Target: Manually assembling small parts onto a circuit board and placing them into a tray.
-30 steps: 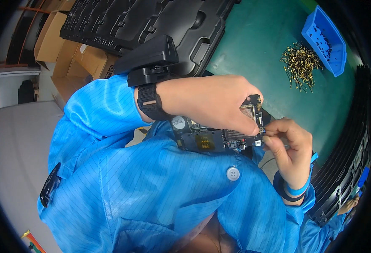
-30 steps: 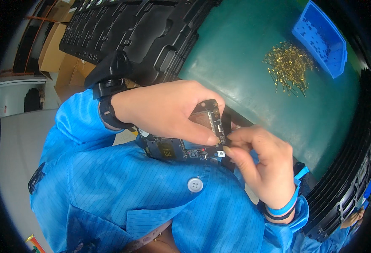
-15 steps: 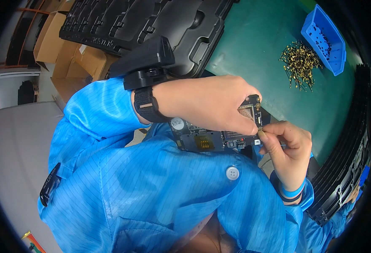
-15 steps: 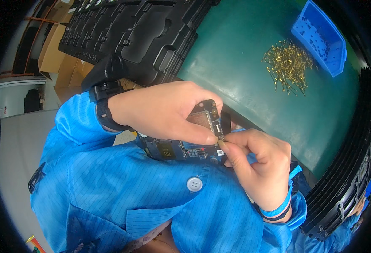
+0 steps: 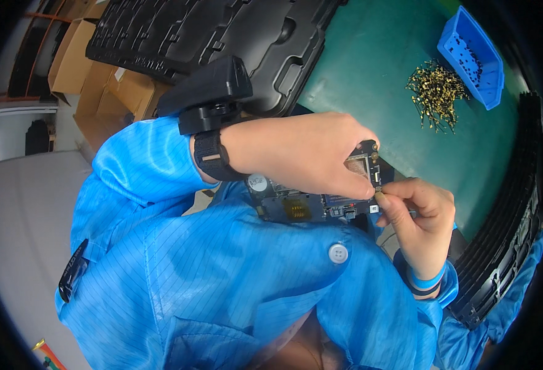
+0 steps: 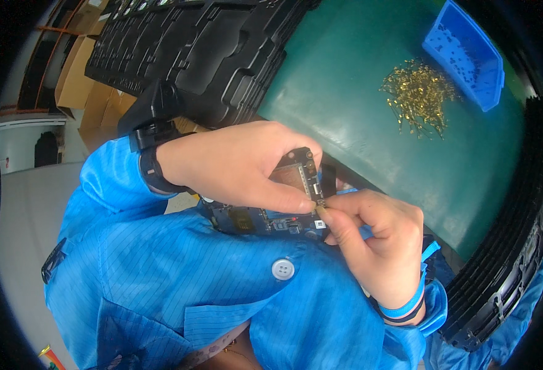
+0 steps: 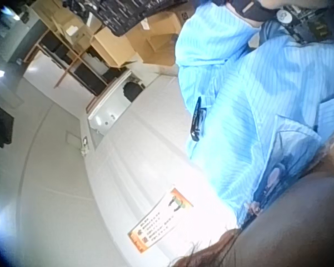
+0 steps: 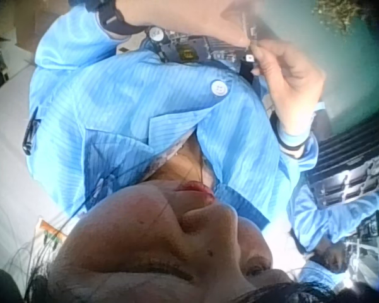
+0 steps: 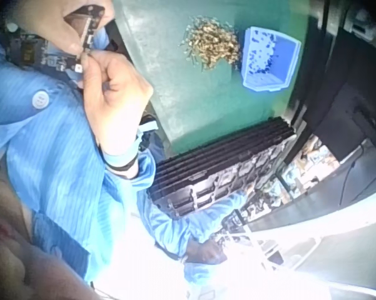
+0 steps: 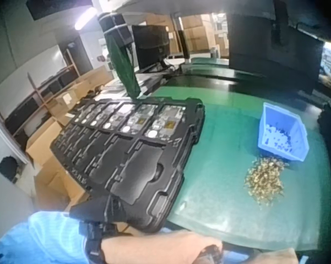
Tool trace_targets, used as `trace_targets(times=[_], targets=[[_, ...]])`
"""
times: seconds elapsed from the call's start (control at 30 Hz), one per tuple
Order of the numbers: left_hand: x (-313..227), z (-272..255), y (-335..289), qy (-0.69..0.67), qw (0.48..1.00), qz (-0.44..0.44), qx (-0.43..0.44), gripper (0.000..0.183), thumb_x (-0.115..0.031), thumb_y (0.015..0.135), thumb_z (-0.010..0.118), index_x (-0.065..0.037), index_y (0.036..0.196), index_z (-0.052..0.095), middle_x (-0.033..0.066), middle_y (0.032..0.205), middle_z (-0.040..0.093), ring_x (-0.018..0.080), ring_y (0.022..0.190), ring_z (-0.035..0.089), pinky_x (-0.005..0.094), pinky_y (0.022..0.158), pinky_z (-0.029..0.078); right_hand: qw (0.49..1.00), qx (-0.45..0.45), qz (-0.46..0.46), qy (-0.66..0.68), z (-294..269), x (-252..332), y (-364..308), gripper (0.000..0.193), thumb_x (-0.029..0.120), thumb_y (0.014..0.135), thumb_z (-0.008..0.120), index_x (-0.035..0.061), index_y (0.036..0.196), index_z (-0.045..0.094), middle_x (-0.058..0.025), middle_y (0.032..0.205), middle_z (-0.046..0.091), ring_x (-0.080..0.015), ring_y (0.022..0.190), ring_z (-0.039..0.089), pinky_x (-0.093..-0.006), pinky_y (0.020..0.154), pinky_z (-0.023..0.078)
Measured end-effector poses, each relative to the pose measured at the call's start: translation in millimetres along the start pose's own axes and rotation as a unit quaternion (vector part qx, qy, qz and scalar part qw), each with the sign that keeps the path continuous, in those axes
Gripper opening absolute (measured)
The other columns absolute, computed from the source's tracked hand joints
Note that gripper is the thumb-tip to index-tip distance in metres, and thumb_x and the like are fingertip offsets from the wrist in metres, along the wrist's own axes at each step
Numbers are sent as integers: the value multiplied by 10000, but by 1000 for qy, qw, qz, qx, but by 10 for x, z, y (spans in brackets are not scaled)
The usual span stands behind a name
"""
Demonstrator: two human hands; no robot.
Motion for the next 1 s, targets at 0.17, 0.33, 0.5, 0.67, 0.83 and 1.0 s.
trace_targets(times=[0.17,0.33,0.5,0.67,0.83,1.0], targets=[[-19,-11,-32,-32,998,-44,15,262,-180,755,647,20,870,523,92,759,640,82,662,565,249,560,424,1000,10,-7,-18,10,22,10,33,-21,727,609,-13,757,616,-104,621,597,-169,526,604,-253,488,461],[-69,-40,-67,-59,996,-62,-17,200,-126,736,670,-24,749,498,-28,602,468,35,586,403,225,494,340,999,-1,-51,-7,24,56,22,42,17,720,607,-3,754,618,-139,641,591,-274,550,584,-324,509,463],[-102,-36,-34,0,998,-62,-15,227,-189,730,654,-3,740,523,25,579,512,61,555,447,250,497,375,999,16,-41,33,-7,20,17,54,2,716,599,-10,765,619,-137,642,595,-249,552,591,-308,503,464],[-98,-11,-66,-46,996,-75,-28,224,-172,721,682,-20,728,518,-20,575,477,31,556,411,214,484,349,996,11,-91,16,10,40,-8,47,4,758,596,-22,793,614,-91,661,608,-143,533,608,-245,476,474],[-43,-14,-49,-11,995,-85,-48,215,-144,700,687,-33,714,503,-26,577,459,30,560,401,204,485,337,992,1,-125,29,6,-13,-6,36,6,766,582,-21,785,598,-101,649,600,-160,523,604,-263,468,472],[-121,33,-50,-41,992,-108,-60,226,-133,682,684,-26,699,486,-39,574,449,21,552,389,211,467,313,991,10,-128,30,-5,-28,-32,45,20,765,582,-17,786,596,-101,652,604,-161,532,610,-261,466,465]])
Point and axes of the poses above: each hand's wrist, its own y-axis towards the middle knuckle, its own z-axis out of the palm, x = y × z, the point moved 5 cm from there along y, towards the middle knuckle
